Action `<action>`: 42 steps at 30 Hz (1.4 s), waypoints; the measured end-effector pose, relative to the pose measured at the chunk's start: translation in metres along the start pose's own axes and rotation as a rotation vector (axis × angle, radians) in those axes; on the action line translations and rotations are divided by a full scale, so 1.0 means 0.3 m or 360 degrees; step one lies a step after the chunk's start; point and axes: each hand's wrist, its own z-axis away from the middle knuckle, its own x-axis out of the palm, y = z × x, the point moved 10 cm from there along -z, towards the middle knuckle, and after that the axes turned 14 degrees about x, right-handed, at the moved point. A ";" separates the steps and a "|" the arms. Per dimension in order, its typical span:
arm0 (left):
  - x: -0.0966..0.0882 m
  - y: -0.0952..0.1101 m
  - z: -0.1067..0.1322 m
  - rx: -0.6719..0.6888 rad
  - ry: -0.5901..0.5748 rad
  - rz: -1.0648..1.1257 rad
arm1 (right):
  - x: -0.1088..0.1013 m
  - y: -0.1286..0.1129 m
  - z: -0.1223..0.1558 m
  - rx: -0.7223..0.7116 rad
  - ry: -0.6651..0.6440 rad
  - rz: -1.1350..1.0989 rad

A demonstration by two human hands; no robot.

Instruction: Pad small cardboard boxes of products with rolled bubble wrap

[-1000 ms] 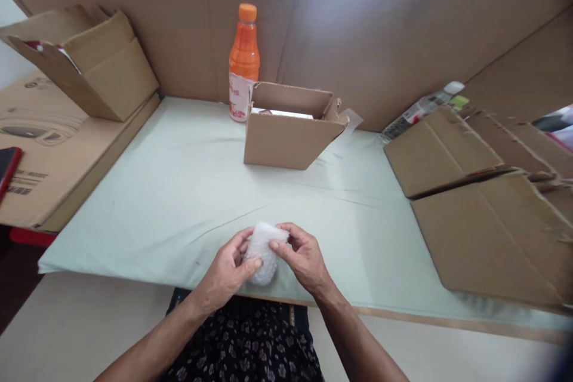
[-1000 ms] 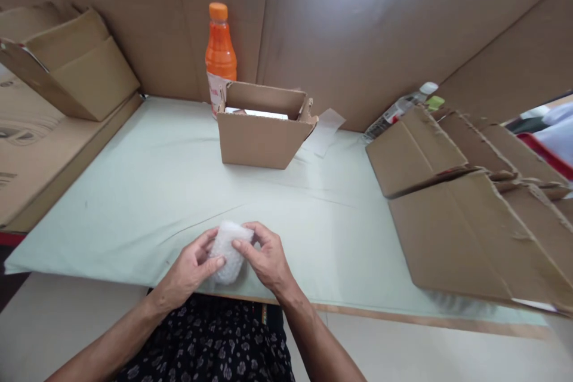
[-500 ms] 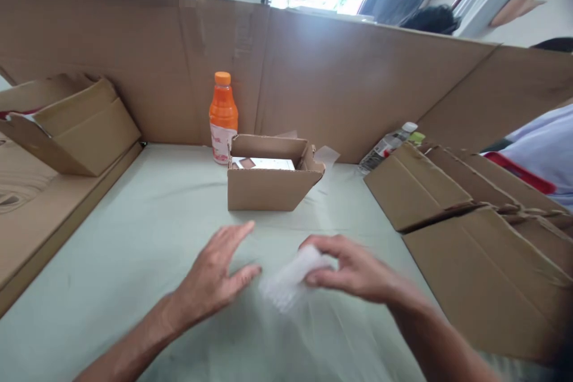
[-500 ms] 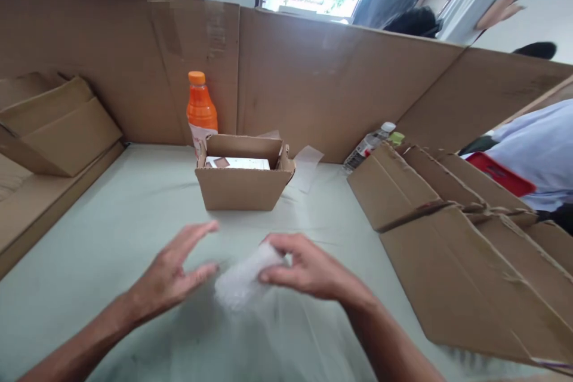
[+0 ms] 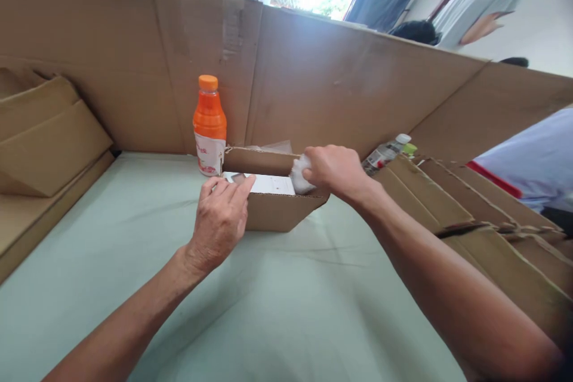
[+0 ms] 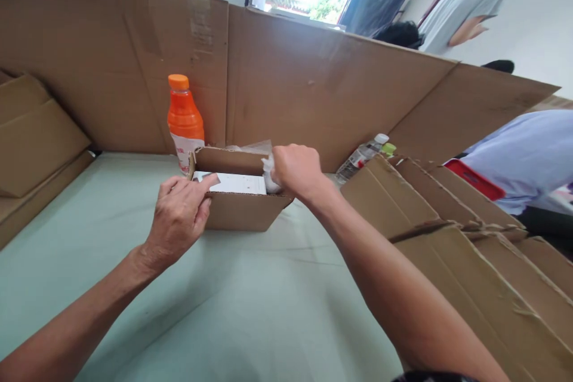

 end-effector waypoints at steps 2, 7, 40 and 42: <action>-0.003 -0.004 -0.004 -0.0008 0.0002 -0.0013 | 0.040 -0.036 -0.025 -0.0034 -0.0185 0.0077; 0.004 -0.005 -0.009 0.0009 -0.0004 -0.0016 | 0.100 -0.048 -0.021 -0.0143 -0.0464 0.0054; 0.210 0.009 0.327 -0.1579 0.0264 0.1695 | 0.377 0.315 0.366 0.0337 -0.0045 -0.1588; 0.112 0.072 0.439 -0.1689 0.0218 0.1622 | 0.382 0.300 0.451 0.0281 -0.0064 -0.1659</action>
